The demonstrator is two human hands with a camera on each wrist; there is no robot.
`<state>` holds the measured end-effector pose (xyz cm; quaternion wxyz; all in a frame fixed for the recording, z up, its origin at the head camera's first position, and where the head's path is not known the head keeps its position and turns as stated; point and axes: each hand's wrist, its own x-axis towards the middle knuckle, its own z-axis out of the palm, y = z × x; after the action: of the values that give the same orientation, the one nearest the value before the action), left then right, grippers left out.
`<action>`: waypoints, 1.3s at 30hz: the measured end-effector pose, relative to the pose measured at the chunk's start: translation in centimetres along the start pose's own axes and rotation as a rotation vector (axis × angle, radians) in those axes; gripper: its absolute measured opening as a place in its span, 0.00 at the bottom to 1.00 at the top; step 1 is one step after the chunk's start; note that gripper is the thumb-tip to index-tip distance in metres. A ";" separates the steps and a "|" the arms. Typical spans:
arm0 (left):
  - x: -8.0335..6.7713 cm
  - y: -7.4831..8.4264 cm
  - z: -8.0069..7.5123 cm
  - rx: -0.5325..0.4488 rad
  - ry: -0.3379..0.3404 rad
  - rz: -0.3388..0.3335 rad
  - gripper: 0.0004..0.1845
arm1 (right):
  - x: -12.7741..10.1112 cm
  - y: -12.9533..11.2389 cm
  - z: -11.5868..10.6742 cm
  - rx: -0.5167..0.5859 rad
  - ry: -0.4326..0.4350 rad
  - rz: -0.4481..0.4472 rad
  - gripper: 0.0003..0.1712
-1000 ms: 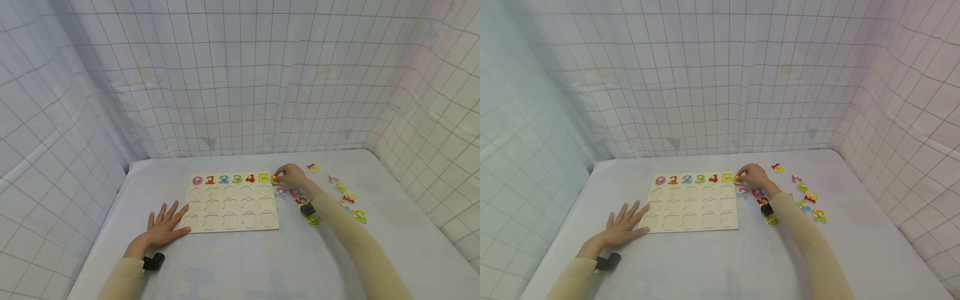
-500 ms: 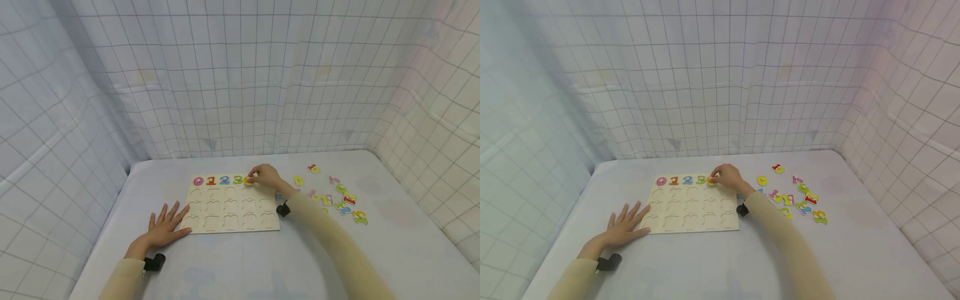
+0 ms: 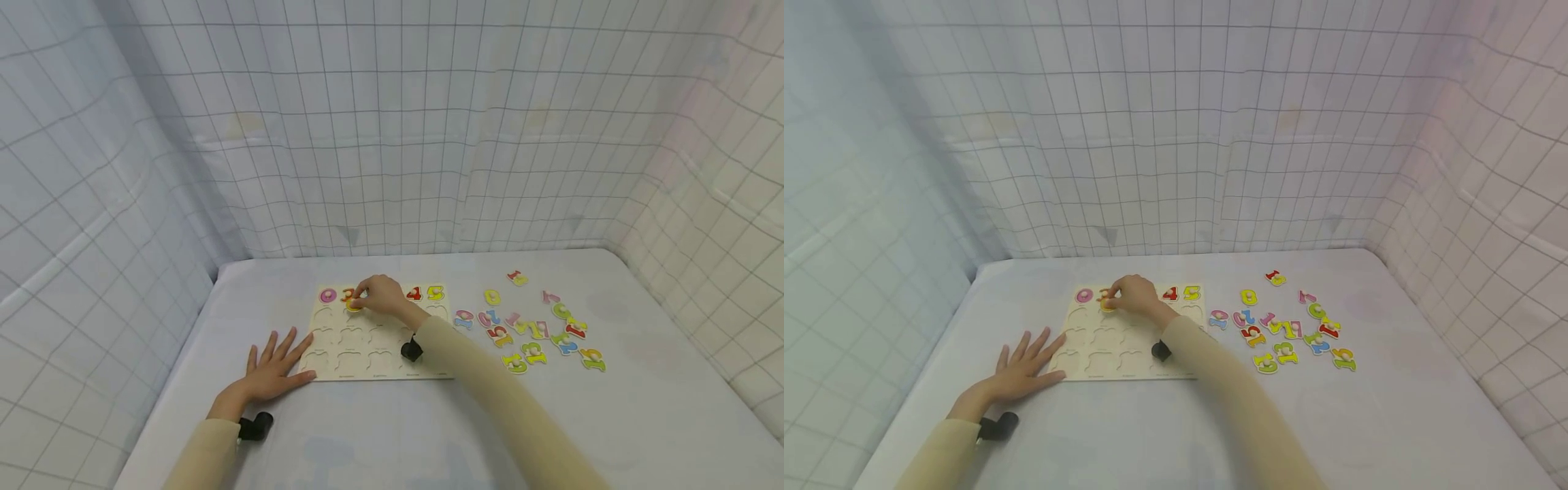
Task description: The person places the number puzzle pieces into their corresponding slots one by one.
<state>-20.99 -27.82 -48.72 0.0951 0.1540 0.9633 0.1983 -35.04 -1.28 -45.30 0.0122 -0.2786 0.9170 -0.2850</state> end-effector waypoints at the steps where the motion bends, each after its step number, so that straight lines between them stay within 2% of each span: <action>1: 0.0 0.0 0.0 0.000 -0.001 -0.002 0.45 | 0.3 -0.5 0.4 0.004 -0.004 -0.006 0.11; 6: 0.0 -0.1 -0.1 0.001 -0.002 0.002 0.44 | 1.5 -2.5 2.0 -0.007 -0.005 0.000 0.11; 13: 0.0 0.1 0.0 -0.004 -0.005 0.008 0.44 | 2.2 -4.1 3.6 -0.015 -0.015 0.073 0.09; 26: -0.5 1.0 -0.9 -0.014 -0.013 0.008 0.43 | 2.6 -4.6 5.0 -0.040 -0.008 0.081 0.09; 33: -0.2 0.2 0.1 0.001 0.003 0.008 0.44 | 2.6 -4.5 5.3 -0.046 -0.002 0.067 0.09; 39: -0.1 0.1 0.1 0.000 0.013 0.010 0.44 | 2.6 -4.7 5.2 -0.046 -0.008 0.063 0.11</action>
<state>-20.85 -27.78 -48.74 0.0877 0.1576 0.9631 0.1999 -33.89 -8.51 -46.75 0.0183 -0.2508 0.9317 -0.2621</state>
